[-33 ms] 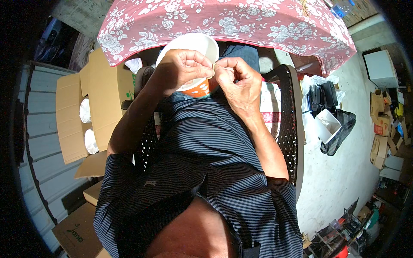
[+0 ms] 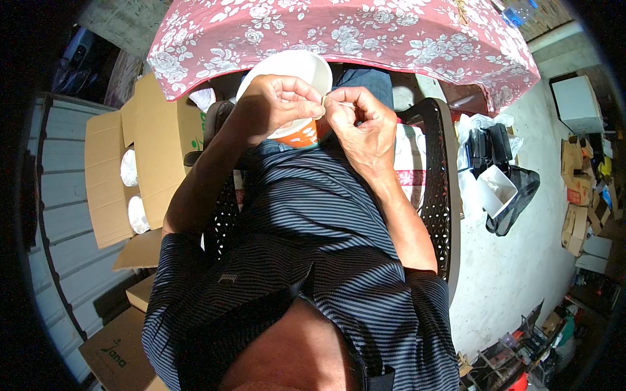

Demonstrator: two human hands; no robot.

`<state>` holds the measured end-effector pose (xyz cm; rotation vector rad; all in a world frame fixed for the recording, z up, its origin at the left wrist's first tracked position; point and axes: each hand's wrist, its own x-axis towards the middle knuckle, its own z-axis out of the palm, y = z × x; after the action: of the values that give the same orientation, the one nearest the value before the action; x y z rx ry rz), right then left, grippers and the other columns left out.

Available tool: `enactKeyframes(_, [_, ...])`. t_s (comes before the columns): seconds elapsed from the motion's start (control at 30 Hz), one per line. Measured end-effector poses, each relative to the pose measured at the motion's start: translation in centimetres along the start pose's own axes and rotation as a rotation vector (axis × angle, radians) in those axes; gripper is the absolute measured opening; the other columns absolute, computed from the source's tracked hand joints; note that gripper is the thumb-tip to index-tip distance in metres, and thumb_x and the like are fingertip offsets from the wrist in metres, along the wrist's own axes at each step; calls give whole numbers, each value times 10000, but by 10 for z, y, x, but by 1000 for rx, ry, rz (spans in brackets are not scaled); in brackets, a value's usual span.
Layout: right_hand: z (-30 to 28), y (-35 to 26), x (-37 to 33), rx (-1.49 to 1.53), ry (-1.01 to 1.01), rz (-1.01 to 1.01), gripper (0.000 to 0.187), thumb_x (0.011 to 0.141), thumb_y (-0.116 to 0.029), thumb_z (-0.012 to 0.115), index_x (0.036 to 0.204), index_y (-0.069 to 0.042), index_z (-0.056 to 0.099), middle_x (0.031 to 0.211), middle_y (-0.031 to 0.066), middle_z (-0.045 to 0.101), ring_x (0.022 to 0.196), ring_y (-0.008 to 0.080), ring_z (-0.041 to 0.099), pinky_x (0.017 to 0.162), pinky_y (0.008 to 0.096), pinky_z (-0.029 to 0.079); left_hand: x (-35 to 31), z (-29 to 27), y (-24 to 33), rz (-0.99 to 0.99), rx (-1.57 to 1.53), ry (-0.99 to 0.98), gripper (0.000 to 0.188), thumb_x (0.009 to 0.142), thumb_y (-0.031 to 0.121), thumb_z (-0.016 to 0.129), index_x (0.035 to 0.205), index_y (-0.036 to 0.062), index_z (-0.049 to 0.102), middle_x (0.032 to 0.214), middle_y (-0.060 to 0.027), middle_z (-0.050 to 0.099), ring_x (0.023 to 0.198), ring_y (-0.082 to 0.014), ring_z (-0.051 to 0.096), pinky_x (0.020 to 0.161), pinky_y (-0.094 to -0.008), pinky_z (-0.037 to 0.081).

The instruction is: The person is packing dried noodles into paper bowls and securing them with string in a workshop setting.

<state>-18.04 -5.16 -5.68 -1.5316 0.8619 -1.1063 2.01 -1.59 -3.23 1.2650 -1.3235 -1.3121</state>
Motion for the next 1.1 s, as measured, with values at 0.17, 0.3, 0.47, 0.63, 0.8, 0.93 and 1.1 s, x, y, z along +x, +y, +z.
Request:
enactKeyframes(0.17, [0, 0, 0, -21, 8, -23, 104, 942, -64, 745, 1013, 12, 741, 782, -62, 640, 709, 10, 530, 632, 200, 457, 0, 1, -8, 209, 246, 45, 259, 922, 155, 808, 1041, -67, 745, 932, -129, 778, 857, -142, 742, 799, -276, 595])
enactKeyframes(0.3, [0, -2, 0, -52, 16, -19, 104, 948, -67, 736, 1008, 18, 738, 781, -46, 655, 709, 15, 548, 633, 203, 469, 0, 2, -8, 253, 260, 69, 251, 939, 165, 787, 1046, -58, 746, 910, -134, 772, 852, -145, 740, 789, -281, 591])
enactKeyframes(0.47, [2, -4, -1, -11, 16, -7, 104, 955, -59, 713, 1009, 26, 734, 782, -34, 671, 706, 21, 562, 637, 209, 483, 2, -3, -10, 170, 192, 35, 247, 977, 178, 747, 1052, -58, 740, 903, -114, 760, 836, -132, 709, 783, -287, 571])
enactKeyframes(0.63, [0, -2, -1, -98, -15, -4, 115, 958, -56, 703, 1026, 32, 730, 805, -30, 676, 711, 22, 556, 640, 204, 476, 3, -6, -10, 166, 135, -53, 232, 992, 175, 730, 1055, -48, 736, 946, -104, 759, 877, -124, 697, 810, -278, 559])
enactKeyframes(0.8, [-2, -1, -1, -34, -23, 1, 102, 963, -65, 704, 1016, 20, 728, 817, -47, 670, 715, 15, 541, 639, 195, 458, 1, -2, -4, 41, -103, -52, 213, 1019, 159, 691, 1095, -38, 720, 995, -91, 763, 906, -124, 701, 851, -272, 558])
enactKeyframes(0.93, [0, -6, -1, -61, -18, 33, 81, 966, -53, 698, 997, 18, 721, 823, -52, 671, 715, 9, 541, 641, 186, 452, 2, -1, -3, 13, -107, -47, 211, 1033, 146, 669, 1117, -43, 707, 1019, -95, 763, 935, -131, 708, 878, -268, 555])
enactKeyframes(1.1, [-4, -7, 1, 150, -66, 118, 83, 969, -58, 676, 985, 12, 719, 815, -23, 694, 668, 15, 558, 591, 191, 454, 3, 0, -9, 71, -63, -26, 197, 1018, 133, 691, 1111, -41, 707, 1019, -99, 763, 947, -133, 712, 876, -272, 561])
